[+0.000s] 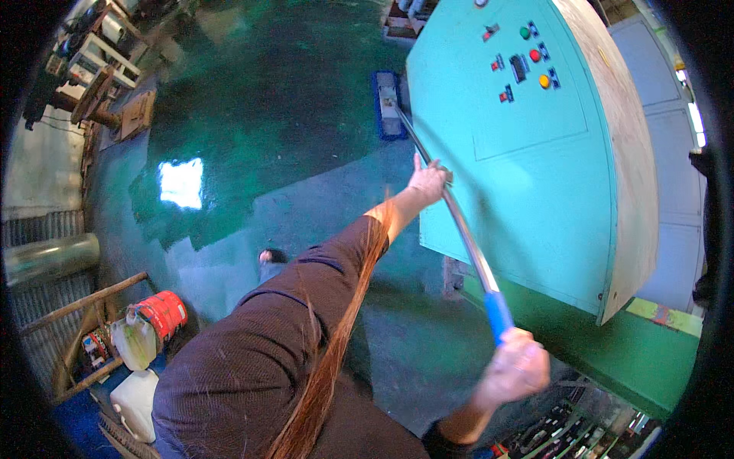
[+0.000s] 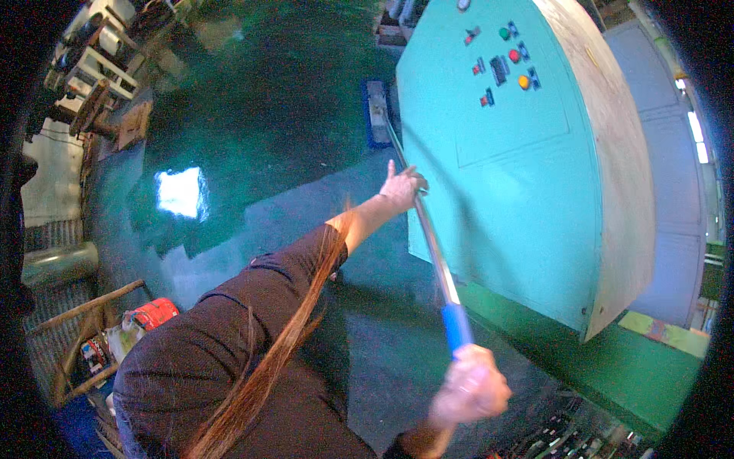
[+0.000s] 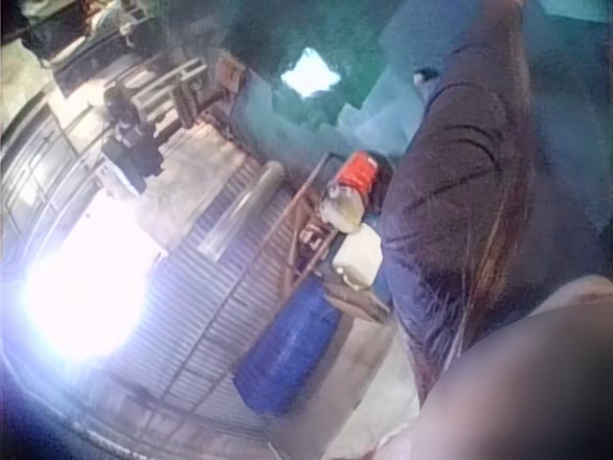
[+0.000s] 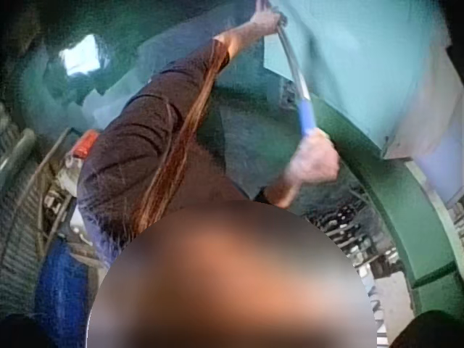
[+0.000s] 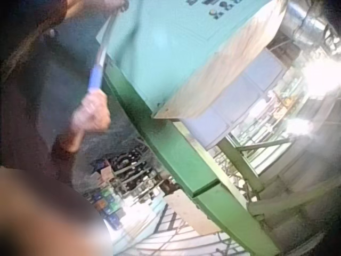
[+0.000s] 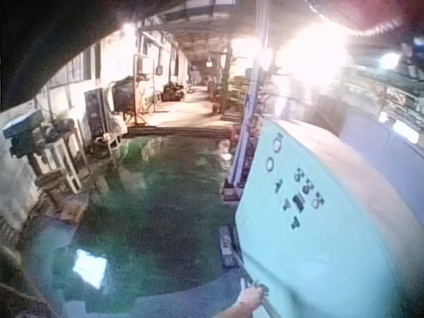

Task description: The person mops a green industrial floor using a flat mop, moving systematically across the area and around equipment and storage items.

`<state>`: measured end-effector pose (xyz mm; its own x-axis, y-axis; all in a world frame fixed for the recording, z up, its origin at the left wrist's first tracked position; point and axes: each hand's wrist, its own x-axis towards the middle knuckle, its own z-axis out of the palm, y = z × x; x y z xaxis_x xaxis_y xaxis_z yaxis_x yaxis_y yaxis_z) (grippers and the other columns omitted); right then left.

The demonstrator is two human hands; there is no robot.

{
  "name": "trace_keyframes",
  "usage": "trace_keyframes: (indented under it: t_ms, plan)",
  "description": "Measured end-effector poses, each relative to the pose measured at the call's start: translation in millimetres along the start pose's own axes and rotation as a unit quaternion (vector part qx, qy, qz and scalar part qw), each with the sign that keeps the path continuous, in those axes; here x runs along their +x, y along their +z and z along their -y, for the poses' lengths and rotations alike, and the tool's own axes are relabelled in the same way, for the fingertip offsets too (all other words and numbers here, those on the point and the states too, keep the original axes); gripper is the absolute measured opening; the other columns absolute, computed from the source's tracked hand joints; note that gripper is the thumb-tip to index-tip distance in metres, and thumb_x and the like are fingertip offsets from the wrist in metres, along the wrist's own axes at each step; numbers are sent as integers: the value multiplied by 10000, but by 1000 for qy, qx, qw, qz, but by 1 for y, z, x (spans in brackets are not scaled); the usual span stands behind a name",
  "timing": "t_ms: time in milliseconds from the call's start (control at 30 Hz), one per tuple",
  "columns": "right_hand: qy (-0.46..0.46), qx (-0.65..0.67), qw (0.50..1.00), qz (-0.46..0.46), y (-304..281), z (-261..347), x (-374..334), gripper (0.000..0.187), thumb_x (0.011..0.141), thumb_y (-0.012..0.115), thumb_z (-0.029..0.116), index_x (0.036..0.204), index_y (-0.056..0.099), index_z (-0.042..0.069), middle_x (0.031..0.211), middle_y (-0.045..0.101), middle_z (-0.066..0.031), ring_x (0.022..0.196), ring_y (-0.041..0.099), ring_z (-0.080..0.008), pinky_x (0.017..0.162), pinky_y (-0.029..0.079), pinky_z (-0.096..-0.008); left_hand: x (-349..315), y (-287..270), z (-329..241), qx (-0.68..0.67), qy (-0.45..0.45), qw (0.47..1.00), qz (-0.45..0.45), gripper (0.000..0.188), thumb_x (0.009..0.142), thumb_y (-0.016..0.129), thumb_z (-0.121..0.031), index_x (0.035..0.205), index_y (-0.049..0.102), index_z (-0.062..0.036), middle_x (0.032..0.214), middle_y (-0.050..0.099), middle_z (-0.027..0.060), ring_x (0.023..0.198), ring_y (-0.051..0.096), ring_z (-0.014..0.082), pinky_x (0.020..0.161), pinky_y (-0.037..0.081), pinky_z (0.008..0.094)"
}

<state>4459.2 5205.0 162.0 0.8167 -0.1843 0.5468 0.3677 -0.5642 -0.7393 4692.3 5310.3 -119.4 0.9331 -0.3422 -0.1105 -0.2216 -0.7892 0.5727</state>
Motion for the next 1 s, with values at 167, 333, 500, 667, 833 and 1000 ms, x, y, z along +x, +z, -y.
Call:
trace_keyframes:
  t_ms: [167, 333, 500, 667, 833, 1000]
  plan:
    - [47, 78, 994, -68, 18, -3, -41, 316, 888, 417, 37, 572, 398, 41, 438, 379, -45, 397, 378, -138, 451, 403, -346, -3, 39, 5, 63, 46, 996, 38, 339, 722, 673, -191, 1053, 599, -172, 1207, 532, 7, 1301, 337, 245, 1074, 195, 539]
    - [21, 26, 996, -81, -63, 36, -54, 290, 914, 411, 140, 632, 391, 77, 464, 316, 10, 383, 287, -111, 457, 356, -298, -62, 39, -48, -25, 107, 993, 46, 195, 705, 605, -185, 875, 646, -99, 1015, 613, 122, 1148, 490, 268, 1052, 281, 444]
    - [56, 45, 995, -75, -131, 91, -78, 229, 907, 428, 140, 699, 414, 46, 496, 343, 1, 410, 322, -112, 472, 373, -305, -182, 22, -90, -105, 105, 989, 11, 176, 658, 627, -226, 760, 654, -85, 856, 627, 146, 891, 593, 318, 779, 496, 398]
    - [89, 98, 990, -44, -160, 129, -117, 183, 900, 444, 140, 765, 438, 15, 527, 369, -7, 437, 358, -112, 488, 390, -313, -338, 9, -108, -85, 94, 992, -22, 153, 617, 667, -262, 657, 626, -120, 750, 626, 39, 833, 590, 217, 719, 458, 364]
    - [111, 200, 973, 38, -154, 138, -170, 167, 892, 460, 139, 832, 462, -16, 558, 396, -16, 464, 393, -113, 504, 407, -320, -503, 1, -47, -100, 15, 990, -95, 132, 608, 671, -253, 653, 611, -144, 705, 606, 12, 771, 571, 202, 691, 422, 369]
    - [115, 461, 840, 262, -75, 161, -259, 187, 885, 477, 139, 899, 485, -47, 589, 423, -25, 491, 429, -114, 520, 424, -328, -642, -1, 93, -1, -170, 977, -130, 107, 635, 634, -230, 609, 640, -127, 631, 618, 100, 666, 632, 281, 644, 493, 423]
